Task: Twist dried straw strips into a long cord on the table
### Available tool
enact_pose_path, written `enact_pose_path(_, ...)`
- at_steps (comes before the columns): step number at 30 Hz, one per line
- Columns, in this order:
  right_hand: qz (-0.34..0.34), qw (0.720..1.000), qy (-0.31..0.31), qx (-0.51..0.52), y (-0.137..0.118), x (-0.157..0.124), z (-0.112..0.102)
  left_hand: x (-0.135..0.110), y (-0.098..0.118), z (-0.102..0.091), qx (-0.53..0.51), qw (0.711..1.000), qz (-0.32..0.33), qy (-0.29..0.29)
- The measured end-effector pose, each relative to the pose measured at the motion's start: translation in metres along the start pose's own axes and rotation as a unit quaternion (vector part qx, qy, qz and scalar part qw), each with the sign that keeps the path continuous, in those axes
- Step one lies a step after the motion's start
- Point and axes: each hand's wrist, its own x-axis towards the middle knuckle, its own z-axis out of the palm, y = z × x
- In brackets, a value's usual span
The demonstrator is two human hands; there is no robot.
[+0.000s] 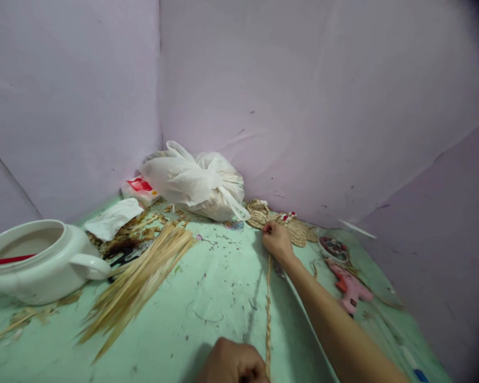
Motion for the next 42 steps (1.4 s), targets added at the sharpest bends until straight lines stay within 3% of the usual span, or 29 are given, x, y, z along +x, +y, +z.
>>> enact_pose_path(4,0.022,0.997,-0.006,0.071,-0.009,0.014,-0.009,-0.001,0.005,-0.005,-0.150,0.985,-0.030,0.080)
enact_pose_path(9,-0.014,0.962,-0.089,0.259,0.006,-0.008,-0.044,-0.005,0.026,-0.028,-0.219,0.951,-0.026,0.217)
enact_pose_path(12,-0.018,0.975,-0.147,0.163,0.026,-0.032,-0.073,0.001,0.044,-0.047,-0.247,0.929,0.001,0.277)
enact_pose_path(16,-0.029,0.976,-0.209,-0.058,0.028,-0.065,-0.094,0.014,0.062,-0.058,-0.263,0.935,0.004,0.237)
enact_pose_path(19,-0.072,0.971,-0.186,-0.128,0.009,-0.084,-0.090,0.018,0.078,-0.058,-0.231,0.955,0.030,0.182)
enact_pose_path(22,-0.134,0.967,-0.171,-0.135,-0.005,-0.091,-0.080,0.014,0.102,-0.068,-0.213,0.961,0.077,0.161)
enact_pose_path(25,-0.126,0.975,-0.180,-0.031,-0.003,-0.091,-0.069,0.010,0.127,-0.092,-0.264,0.930,0.124,0.223)
enact_pose_path(28,-0.072,0.967,-0.164,0.182,0.000,-0.092,-0.058,0.019,0.137,-0.116,-0.318,0.880,0.153,0.318)
enact_pose_path(29,-0.045,0.953,-0.157,0.254,-0.001,-0.094,-0.054,0.025,0.136,-0.120,-0.303,0.873,0.150,0.352)
enact_pose_path(31,0.000,0.922,-0.143,0.359,-0.006,-0.097,-0.047,0.038,0.128,-0.122,-0.146,0.905,0.108,0.384)
enact_pose_path(33,0.013,0.906,-0.122,0.404,-0.012,-0.101,-0.042,0.050,0.115,-0.117,0.073,0.931,0.047,0.355)
enact_pose_path(34,0.006,0.903,-0.113,0.415,-0.014,-0.102,-0.042,0.053,0.108,-0.113,0.187,0.927,0.020,0.324)
enact_pose_path(36,-0.011,0.892,-0.105,0.439,-0.016,-0.103,-0.042,0.057,0.096,-0.107,0.378,0.891,-0.016,0.250)
enact_pose_path(38,-0.009,0.878,-0.106,0.467,-0.016,-0.104,-0.044,0.057,0.088,-0.106,0.526,0.831,-0.046,0.172)
enact_pose_path(40,-0.001,0.869,-0.101,0.484,-0.016,-0.104,-0.045,0.055,0.084,-0.110,0.600,0.787,-0.080,0.117)
enact_pose_path(42,0.007,0.865,-0.095,0.492,-0.017,-0.104,-0.046,0.051,0.087,-0.115,0.625,0.764,-0.109,0.116)
